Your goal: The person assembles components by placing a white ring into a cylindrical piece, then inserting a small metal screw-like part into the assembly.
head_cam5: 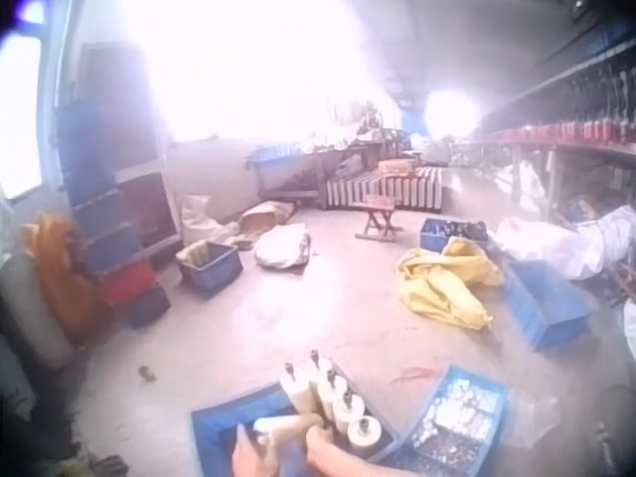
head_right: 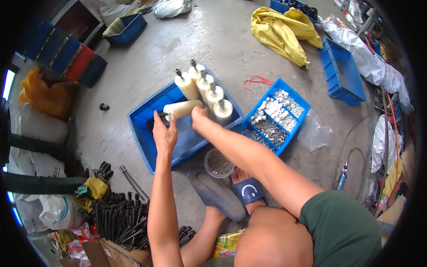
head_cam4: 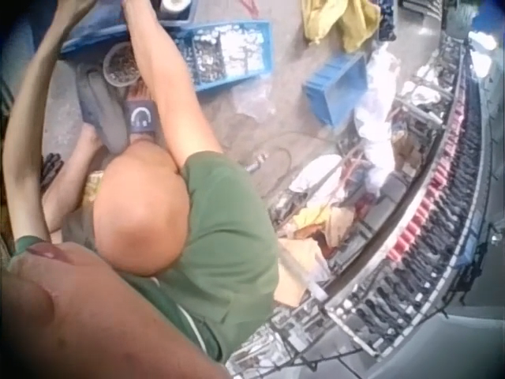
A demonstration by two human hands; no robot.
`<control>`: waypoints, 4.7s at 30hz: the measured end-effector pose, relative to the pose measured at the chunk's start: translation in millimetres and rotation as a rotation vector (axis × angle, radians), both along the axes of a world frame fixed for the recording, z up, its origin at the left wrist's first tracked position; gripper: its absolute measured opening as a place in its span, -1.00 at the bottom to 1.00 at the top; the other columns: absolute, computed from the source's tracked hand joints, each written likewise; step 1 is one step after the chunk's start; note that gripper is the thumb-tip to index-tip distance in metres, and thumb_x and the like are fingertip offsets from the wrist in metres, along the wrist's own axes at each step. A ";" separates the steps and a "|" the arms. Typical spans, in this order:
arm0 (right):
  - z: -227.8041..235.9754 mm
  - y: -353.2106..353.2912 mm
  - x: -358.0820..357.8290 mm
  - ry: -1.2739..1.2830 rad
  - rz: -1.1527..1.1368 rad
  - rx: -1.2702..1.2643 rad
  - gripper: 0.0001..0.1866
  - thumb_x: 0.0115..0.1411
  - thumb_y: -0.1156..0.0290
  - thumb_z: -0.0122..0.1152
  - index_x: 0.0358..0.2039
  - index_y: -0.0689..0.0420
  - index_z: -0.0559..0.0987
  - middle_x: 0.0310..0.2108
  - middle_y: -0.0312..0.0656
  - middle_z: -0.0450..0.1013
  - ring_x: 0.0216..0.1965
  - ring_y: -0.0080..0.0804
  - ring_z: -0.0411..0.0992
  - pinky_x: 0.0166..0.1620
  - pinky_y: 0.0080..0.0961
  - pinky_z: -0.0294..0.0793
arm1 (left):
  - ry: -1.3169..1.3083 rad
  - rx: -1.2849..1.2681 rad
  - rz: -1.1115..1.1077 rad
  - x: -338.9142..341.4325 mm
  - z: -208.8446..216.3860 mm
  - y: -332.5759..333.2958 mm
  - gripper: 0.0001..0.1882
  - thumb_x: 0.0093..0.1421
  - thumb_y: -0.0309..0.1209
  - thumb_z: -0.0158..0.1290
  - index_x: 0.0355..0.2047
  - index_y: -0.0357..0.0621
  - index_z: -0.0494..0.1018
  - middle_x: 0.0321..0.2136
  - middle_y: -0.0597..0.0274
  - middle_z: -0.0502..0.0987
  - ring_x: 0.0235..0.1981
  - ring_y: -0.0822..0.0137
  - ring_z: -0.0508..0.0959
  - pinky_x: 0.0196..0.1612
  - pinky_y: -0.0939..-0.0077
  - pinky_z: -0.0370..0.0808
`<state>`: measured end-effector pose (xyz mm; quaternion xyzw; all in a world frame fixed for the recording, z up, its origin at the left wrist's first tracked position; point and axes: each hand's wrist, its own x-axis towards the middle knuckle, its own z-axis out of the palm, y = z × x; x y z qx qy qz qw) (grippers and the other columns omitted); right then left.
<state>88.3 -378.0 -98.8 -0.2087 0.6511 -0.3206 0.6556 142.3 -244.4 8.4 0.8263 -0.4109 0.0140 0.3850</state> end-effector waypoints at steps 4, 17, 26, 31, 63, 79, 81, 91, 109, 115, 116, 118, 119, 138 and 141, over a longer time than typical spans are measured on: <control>23.6 -1.5 6.3 -0.144 0.107 0.034 -0.40 0.50 0.10 -0.01 0.33 0.32 0.41 0.30 0.17 0.44 0.26 -0.03 0.46 0.26 -0.17 0.45 | 0.919 -0.106 0.229 28.8 -11.3 40.1 -0.46 0.50 -0.06 0.08 0.13 -0.38 0.51 -0.08 0.03 0.65 -0.17 0.26 0.66 -0.29 0.38 0.68; 214.0 173.4 -97.2 -0.411 0.723 -0.856 -0.86 0.25 0.37 0.45 -0.29 0.15 0.68 -0.34 -0.18 0.66 -0.25 -0.40 0.61 -0.09 -0.47 0.55 | 1.426 -0.268 0.331 -84.0 40.1 289.3 -0.37 0.55 0.09 -0.09 0.19 -0.28 0.50 0.08 0.06 0.62 -0.03 0.17 0.59 0.04 0.04 0.57; 148.4 249.1 -143.1 -0.430 1.199 -1.207 -0.78 0.12 0.53 0.39 -0.19 0.18 0.61 -0.26 -0.09 0.57 -0.19 -0.15 0.59 -0.18 -0.31 0.59 | 0.521 -0.191 -0.024 -132.5 53.8 280.3 -0.51 0.54 -0.40 0.00 0.38 -0.39 0.33 0.28 -0.03 0.49 0.27 0.15 0.51 0.32 0.26 0.45; 170.4 192.4 -214.3 -0.070 1.029 -1.115 -0.79 0.25 0.45 0.36 -0.12 0.21 0.67 -0.13 -0.08 0.62 -0.18 -0.25 0.63 -0.11 -0.36 0.65 | 0.300 -0.172 0.070 -138.8 55.7 274.0 -0.83 0.27 -0.58 0.25 -0.14 -0.33 0.67 0.05 -0.13 0.65 0.05 -0.07 0.62 0.15 0.13 0.53; 170.1 63.6 -279.2 0.682 1.142 -1.096 -0.78 0.04 0.33 0.37 -0.36 0.21 0.63 -0.39 0.08 0.61 -0.36 0.10 0.62 -0.28 -0.13 0.61 | 0.171 -0.258 0.168 -151.6 30.2 277.2 -0.59 0.17 -0.56 0.36 0.02 -0.29 0.53 0.20 -0.14 0.50 0.19 -0.10 0.52 0.26 0.08 0.45; 206.5 236.5 -139.9 -0.206 1.478 -1.016 -0.81 0.17 0.47 0.51 -0.24 0.22 0.68 -0.36 -0.13 0.65 -0.35 -0.37 0.65 -0.24 -0.45 0.62 | 0.220 -0.299 0.137 -138.2 32.9 280.3 -0.42 0.02 -0.54 0.43 0.09 -0.16 0.55 0.15 -0.06 0.60 0.12 -0.09 0.61 0.17 0.11 0.56; 205.0 235.2 -138.8 -0.180 1.485 -1.310 -0.79 0.11 0.50 0.55 -0.24 0.18 0.71 -0.31 -0.16 0.66 -0.33 -0.31 0.64 -0.25 -0.43 0.62 | 0.247 -0.320 0.125 -140.3 32.0 276.9 -0.42 0.03 -0.49 0.43 0.09 -0.19 0.53 0.14 -0.07 0.59 0.11 -0.12 0.59 0.16 0.07 0.54; 210.2 224.3 -133.3 -0.002 1.536 -1.706 -0.84 0.06 0.49 0.47 -0.33 0.07 0.65 -0.37 -0.26 0.52 -0.33 -0.21 0.54 -0.32 -0.29 0.57 | 0.393 -0.341 0.061 -118.7 22.0 289.9 -0.37 0.17 -0.39 0.37 0.23 -0.29 0.45 0.11 0.03 0.60 0.10 0.12 0.63 0.10 0.32 0.56; 145.8 251.5 -125.9 -0.186 1.267 -1.529 -0.72 0.10 0.27 0.53 -0.28 0.11 0.63 -0.30 -0.10 0.45 -0.22 -0.01 0.50 -0.20 -0.16 0.52 | 0.209 0.191 0.692 -68.4 -108.1 371.3 -0.80 0.13 -0.44 0.21 -0.34 -0.37 0.68 -0.45 -0.08 0.66 -0.39 -0.01 0.68 -0.31 0.18 0.62; 143.4 246.5 -134.6 -0.201 1.184 -1.429 -0.74 0.11 0.34 0.51 -0.27 0.14 0.61 -0.28 -0.09 0.44 -0.18 -0.01 0.49 -0.14 -0.15 0.52 | 0.592 -0.369 0.558 -86.9 65.7 295.3 -0.86 0.37 -0.51 0.19 -0.18 -0.39 0.61 -0.42 0.23 0.63 -0.52 0.51 0.54 -0.51 0.66 0.45; 145.5 247.4 -134.6 -0.195 1.195 -1.426 -0.74 0.11 0.35 0.50 -0.26 0.15 0.61 -0.27 -0.08 0.45 -0.18 -0.01 0.49 -0.14 -0.15 0.52 | 0.536 -0.410 0.425 -101.5 105.9 276.9 -0.87 0.40 -0.52 0.19 -0.13 -0.37 0.61 -0.39 0.24 0.63 -0.52 0.55 0.52 -0.50 0.71 0.40; 145.9 246.4 -135.6 -0.178 1.220 -1.423 -0.75 0.12 0.38 0.49 -0.25 0.16 0.61 -0.25 -0.08 0.46 -0.18 0.00 0.48 -0.13 -0.14 0.52 | 0.554 -0.413 0.173 -140.7 154.0 225.5 -0.82 0.35 -0.58 0.23 -0.07 -0.38 0.61 -0.33 0.22 0.65 -0.42 0.54 0.58 -0.40 0.68 0.50; 133.5 252.9 -134.9 -0.313 1.085 -1.210 -0.79 0.16 0.39 0.41 -0.26 0.19 0.60 -0.21 -0.03 0.49 -0.18 0.04 0.47 -0.14 -0.13 0.51 | 0.573 -0.415 0.016 -157.1 168.9 202.1 -0.77 0.32 -0.62 0.25 -0.02 -0.38 0.60 -0.28 0.21 0.67 -0.35 0.52 0.62 -0.32 0.66 0.57; 104.6 32.7 -292.1 0.662 0.556 -1.112 -0.82 0.27 0.43 0.33 -0.14 0.16 0.72 -0.33 -0.09 0.65 -0.39 -0.21 0.64 -0.19 -0.29 0.65 | 0.209 -0.017 0.099 -112.4 39.7 296.7 -0.84 0.26 -0.56 0.27 -0.17 -0.35 0.57 0.01 -0.12 0.67 -0.10 0.02 0.68 -0.02 0.25 0.58; 92.8 -37.6 -360.5 1.059 0.984 -1.252 -0.69 0.19 0.49 0.33 -0.04 0.01 0.71 -0.20 -0.11 0.58 -0.19 -0.09 0.63 -0.09 -0.20 0.64 | 0.156 0.050 0.060 -123.3 45.9 292.4 -0.83 0.27 -0.53 0.28 -0.19 -0.35 0.55 0.02 -0.14 0.67 -0.06 -0.01 0.68 0.01 0.25 0.56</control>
